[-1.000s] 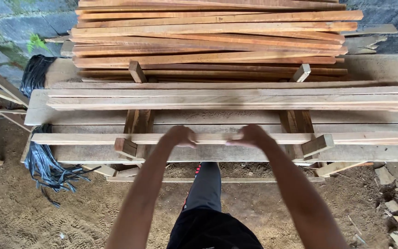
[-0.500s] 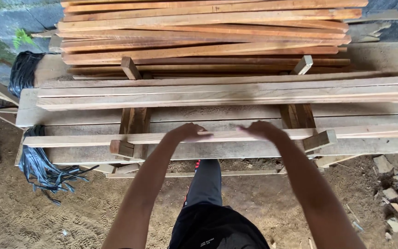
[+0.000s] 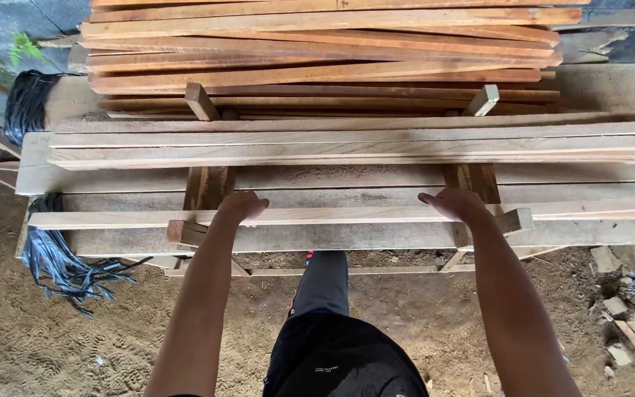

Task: Organizing thin wooden planks into a stack and securing them with ties.

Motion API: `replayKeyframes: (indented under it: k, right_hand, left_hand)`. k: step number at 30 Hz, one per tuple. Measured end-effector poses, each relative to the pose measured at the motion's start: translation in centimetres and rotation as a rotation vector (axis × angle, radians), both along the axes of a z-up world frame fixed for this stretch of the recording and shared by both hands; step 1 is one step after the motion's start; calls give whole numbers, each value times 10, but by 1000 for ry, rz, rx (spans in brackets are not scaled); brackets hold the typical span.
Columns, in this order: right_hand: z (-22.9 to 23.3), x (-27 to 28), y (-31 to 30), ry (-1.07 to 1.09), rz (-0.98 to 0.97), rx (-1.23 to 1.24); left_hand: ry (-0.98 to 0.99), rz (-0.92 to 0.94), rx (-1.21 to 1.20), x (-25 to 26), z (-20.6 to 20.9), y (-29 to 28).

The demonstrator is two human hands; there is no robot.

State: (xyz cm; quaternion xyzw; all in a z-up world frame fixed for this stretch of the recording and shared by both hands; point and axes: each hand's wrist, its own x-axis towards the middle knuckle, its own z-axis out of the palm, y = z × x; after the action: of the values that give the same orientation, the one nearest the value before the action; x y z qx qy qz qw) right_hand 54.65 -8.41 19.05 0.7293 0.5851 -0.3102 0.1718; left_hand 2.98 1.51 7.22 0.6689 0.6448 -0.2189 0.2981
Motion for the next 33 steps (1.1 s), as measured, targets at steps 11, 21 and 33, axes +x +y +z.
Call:
replayKeyframes:
  k: [11, 21, 33]
  right_hand:
    - [-43, 19, 16, 3, -98, 118]
    - [-50, 19, 7, -21, -201, 250]
    - [-54, 20, 7, 4, -234, 236]
  left_hand:
    - [-70, 121, -15, 3, 17, -3]
    - [-486, 423, 271, 8, 55, -25]
    - [-462, 468, 269, 8, 54, -24]
